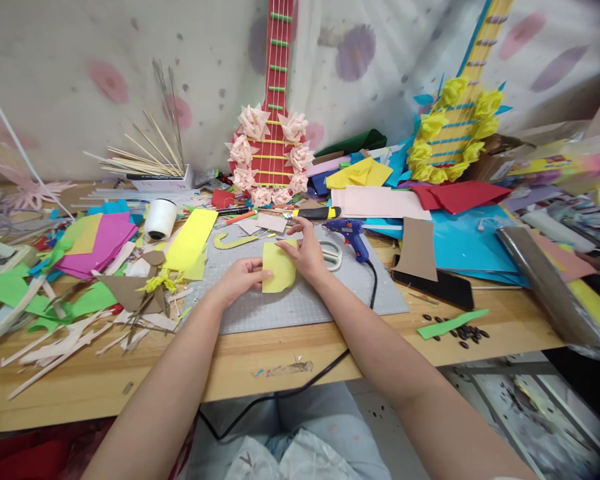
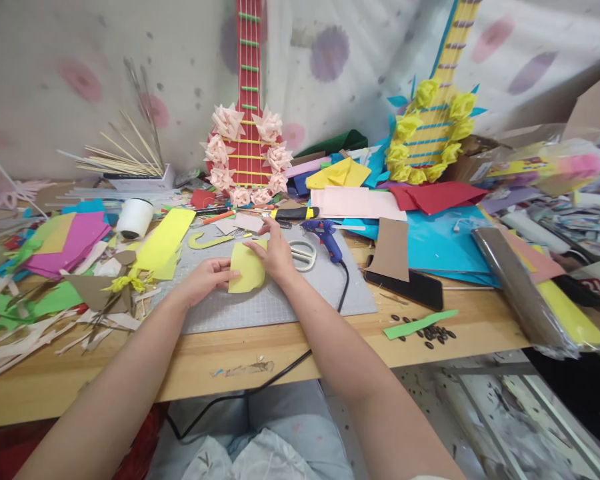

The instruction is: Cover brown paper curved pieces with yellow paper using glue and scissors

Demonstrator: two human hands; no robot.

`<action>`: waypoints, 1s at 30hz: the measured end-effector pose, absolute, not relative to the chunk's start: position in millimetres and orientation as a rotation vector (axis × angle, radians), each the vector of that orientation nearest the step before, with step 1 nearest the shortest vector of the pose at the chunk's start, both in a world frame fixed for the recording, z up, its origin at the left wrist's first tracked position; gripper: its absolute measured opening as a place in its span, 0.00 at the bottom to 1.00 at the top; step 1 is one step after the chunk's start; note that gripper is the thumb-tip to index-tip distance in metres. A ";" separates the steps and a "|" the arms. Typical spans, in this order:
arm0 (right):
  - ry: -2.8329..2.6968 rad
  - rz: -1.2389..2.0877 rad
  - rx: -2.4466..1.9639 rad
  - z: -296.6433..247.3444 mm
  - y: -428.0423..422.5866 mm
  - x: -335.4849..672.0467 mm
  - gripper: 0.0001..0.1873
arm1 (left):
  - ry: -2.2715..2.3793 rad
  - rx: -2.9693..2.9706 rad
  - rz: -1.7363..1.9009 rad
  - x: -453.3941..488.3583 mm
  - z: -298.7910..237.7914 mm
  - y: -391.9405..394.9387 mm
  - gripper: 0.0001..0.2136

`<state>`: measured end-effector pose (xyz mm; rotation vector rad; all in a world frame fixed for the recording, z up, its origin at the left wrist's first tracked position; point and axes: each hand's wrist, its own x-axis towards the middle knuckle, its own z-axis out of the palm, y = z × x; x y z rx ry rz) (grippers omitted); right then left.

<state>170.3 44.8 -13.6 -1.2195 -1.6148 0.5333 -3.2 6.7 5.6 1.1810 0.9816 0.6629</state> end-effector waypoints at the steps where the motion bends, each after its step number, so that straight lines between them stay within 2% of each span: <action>1: -1.623 0.516 -1.221 -13.5 45.4 169.9 0.33 | 0.980 1.186 0.654 -2.6 5.6 6.6 0.21; 7: -1.511 0.538 -1.279 -11.4 46.2 173.7 0.30 | 0.965 1.159 0.659 -2.0 2.9 7.9 0.19; 13: -1.320 1.168 -1.105 -10.0 43.0 175.4 0.23 | 0.951 1.190 0.683 -2.4 0.3 9.4 0.21; 15: -1.254 1.265 -1.022 -10.5 42.9 173.7 0.22 | 0.943 1.191 0.675 -2.5 0.2 9.8 0.21; 30: -1.087 1.350 -1.027 -7.8 43.5 173.9 0.22 | 0.927 1.177 0.679 -6.5 -1.4 12.8 0.23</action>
